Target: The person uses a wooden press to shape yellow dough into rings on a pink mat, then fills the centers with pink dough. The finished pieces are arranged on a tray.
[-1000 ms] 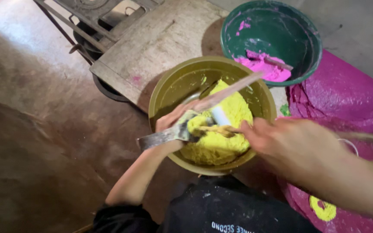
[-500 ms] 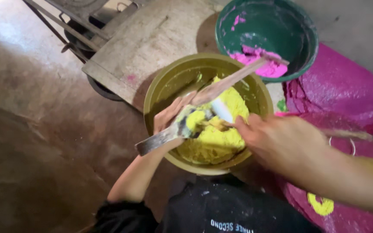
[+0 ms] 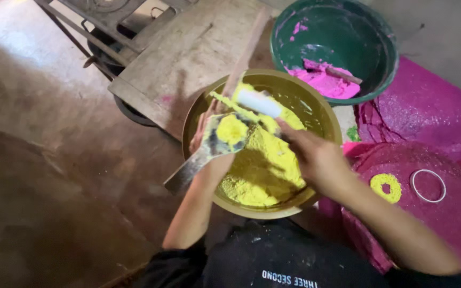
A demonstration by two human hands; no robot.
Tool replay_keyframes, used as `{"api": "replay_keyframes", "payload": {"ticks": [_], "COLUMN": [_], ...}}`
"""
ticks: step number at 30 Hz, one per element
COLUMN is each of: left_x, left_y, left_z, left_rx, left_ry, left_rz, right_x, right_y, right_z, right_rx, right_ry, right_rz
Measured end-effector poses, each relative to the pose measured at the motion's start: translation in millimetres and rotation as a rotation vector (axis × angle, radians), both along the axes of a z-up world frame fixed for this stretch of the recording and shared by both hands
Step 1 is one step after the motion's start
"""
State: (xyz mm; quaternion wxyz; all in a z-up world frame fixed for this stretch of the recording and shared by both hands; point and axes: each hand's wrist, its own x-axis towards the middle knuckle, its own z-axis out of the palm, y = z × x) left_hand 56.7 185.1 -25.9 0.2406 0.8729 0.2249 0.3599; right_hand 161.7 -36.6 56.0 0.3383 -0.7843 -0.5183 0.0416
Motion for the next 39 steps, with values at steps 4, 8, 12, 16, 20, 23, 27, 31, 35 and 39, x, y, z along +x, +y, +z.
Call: {"api": "replay_keyframes", "payload": {"ticks": [4, 8, 12, 16, 20, 23, 27, 31, 35, 39], "left_x": [1.4, 4.0, 13.1, 25.8, 27.5, 18.6, 16.7, 2.1, -0.3, 8.1], "left_y": [2.8, 12.9, 1.7, 3.2, 36.3, 70.6, 58.1, -40.2, -132.7, -150.6], "left_z": [4.4, 11.8, 13.2, 2.1, -29.9, -44.3, -39.5, -24.3, -20.4, -0.1], "left_rx": [0.209, 0.198, 0.333, 0.036, 0.192, -0.222, -0.694, -1.388, -1.841, -1.019], "left_ry": [-0.084, -0.140, 0.178, 0.278, 0.257, -0.138, -0.229, -0.284, 0.129, 0.138], "left_rz": [0.025, -0.030, 0.088, 0.140, 0.308, -0.070, -0.247, -0.810, -1.158, -1.300], "right_x": [-18.3, -1.0, 24.9, 7.6, -7.5, 5.9, 22.1, 30.4, 13.0, 13.7], "right_y": [1.1, -24.9, -13.3, 2.9, -20.3, -26.1, -17.0, -18.0, -58.4, -128.6], "right_z": [-76.4, -70.9, -66.2, -93.6, -107.5, -102.3, -95.6, -73.8, -39.5, 9.9], "right_rx": [0.175, 0.018, -0.252, -0.061, 0.066, -0.359, -0.354, 0.416, 1.120, 0.912], "right_ry": [0.160, 0.312, 0.450, 0.444, 0.252, 0.417, 0.300, 0.570, 1.213, 0.784], "right_rz": [0.057, 0.076, -0.185, -0.105, 0.091, 0.035, 0.185, 0.160, 0.159, 0.157]}}
